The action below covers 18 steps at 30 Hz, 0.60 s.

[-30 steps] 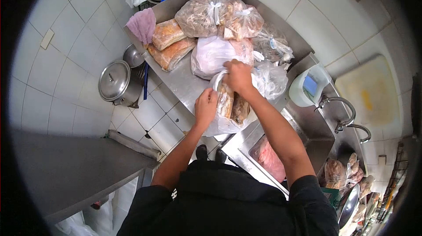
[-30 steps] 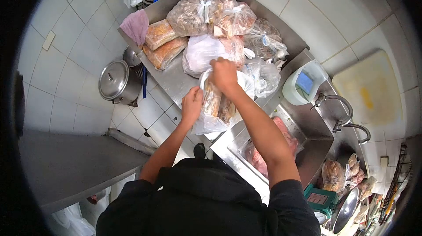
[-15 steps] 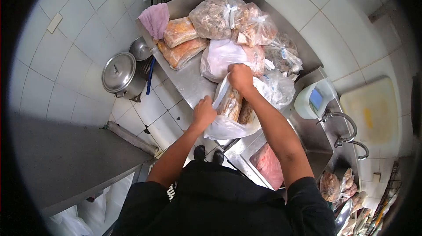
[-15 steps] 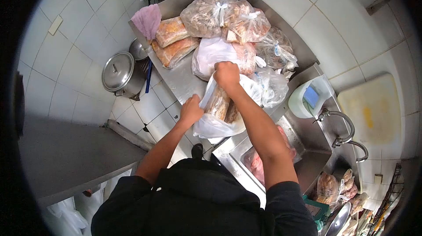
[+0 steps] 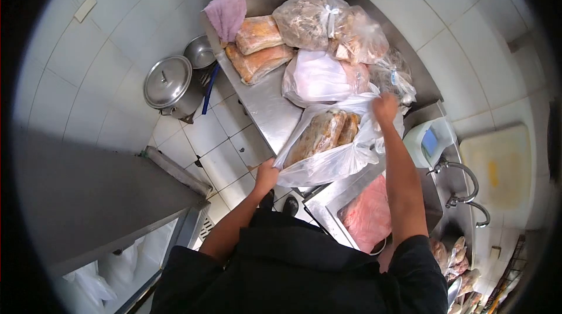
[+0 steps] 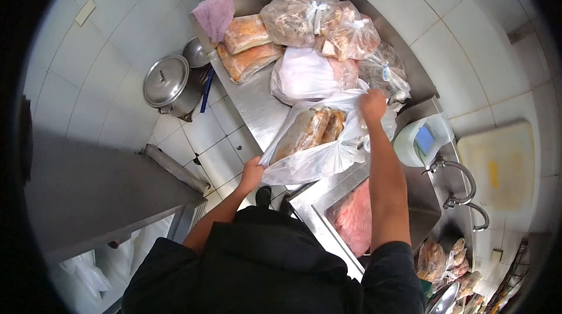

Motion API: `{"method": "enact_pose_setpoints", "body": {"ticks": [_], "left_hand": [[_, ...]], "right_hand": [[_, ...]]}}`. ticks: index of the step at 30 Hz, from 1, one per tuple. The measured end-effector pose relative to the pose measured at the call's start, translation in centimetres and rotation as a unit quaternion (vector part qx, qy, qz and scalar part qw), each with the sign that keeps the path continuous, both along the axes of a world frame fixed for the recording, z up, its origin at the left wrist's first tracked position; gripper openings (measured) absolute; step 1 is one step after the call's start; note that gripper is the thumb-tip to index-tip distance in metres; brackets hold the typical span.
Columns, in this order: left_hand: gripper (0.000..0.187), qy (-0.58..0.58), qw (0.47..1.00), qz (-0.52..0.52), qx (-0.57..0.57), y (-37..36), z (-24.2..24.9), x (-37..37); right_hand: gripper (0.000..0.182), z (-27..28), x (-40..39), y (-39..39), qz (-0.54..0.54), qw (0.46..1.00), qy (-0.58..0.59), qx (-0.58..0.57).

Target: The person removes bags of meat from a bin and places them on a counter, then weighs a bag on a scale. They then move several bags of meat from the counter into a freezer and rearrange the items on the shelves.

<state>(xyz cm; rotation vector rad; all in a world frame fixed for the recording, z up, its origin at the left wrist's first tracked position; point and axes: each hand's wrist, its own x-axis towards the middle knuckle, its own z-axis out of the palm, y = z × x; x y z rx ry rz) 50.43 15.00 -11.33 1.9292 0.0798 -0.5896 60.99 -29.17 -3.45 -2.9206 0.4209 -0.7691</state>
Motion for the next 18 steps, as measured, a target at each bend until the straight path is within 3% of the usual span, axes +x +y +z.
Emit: {"method": "enact_pose_setpoints", "body": {"ticks": [1, 4, 6, 7, 9, 10, 13, 14, 16, 18], "left_hand": [[0.016, 0.119, 0.99, 0.009, -0.078, 0.4, -0.1, 0.5], [0.031, 0.241, 0.945, 0.032, -0.221, 2.5, 0.6, 1.1], [0.042, 0.122, 0.965, 0.107, -0.207, 2.2, 2.2, 1.1], [0.048, 0.066, 0.967, 0.145, -0.197, 1.9, 3.4, 0.8], [0.052, -0.194, 0.969, 0.123, -0.094, 1.2, 8.9, 1.3], [0.054, -0.319, 0.941, 0.108, -0.039, 0.6, 11.1, 1.7], [0.058, -0.237, 0.952, 0.038, -0.192, -3.2, 13.8, 2.0], [0.061, -0.149, 0.98, 0.011, -0.13, -3.6, 13.2, 1.9], [0.068, 0.035, 0.999, -0.034, -0.01, -4.4, 11.4, 1.6], [0.073, 0.129, 0.989, -0.062, -0.039, -3.8, 10.2, 0.6]], "right_hand": [[0.021, 0.0, 0.0, -1.7, -0.02, 0.996, 0.078, 0.043], [0.027, 4.7, 0.3, -1.9, 0.014, 0.924, 0.3, 0.237], [0.032, 13.1, 0.1, 1.7, 0.019, 0.856, 0.313, 0.411], [0.034, 17.1, -0.2, 5.7, -0.004, 0.821, 0.255, 0.51], [0.034, 21.4, 0.1, 10.1, 0.096, 0.889, 0.162, 0.417], [0.034, 22.0, 0.6, 11.8, 0.146, 0.912, 0.113, 0.366], [0.056, 20.7, 2.7, 16.2, 0.149, 0.814, 0.365, 0.426], [0.058, 17.3, 3.9, 16.1, 0.212, 0.865, 0.38, 0.252], [0.062, 13.9, 4.3, 18.1, 0.154, 0.901, 0.403, -0.051], [0.057, 13.3, 4.7, 18.5, 0.138, 0.874, 0.465, -0.024]]}}
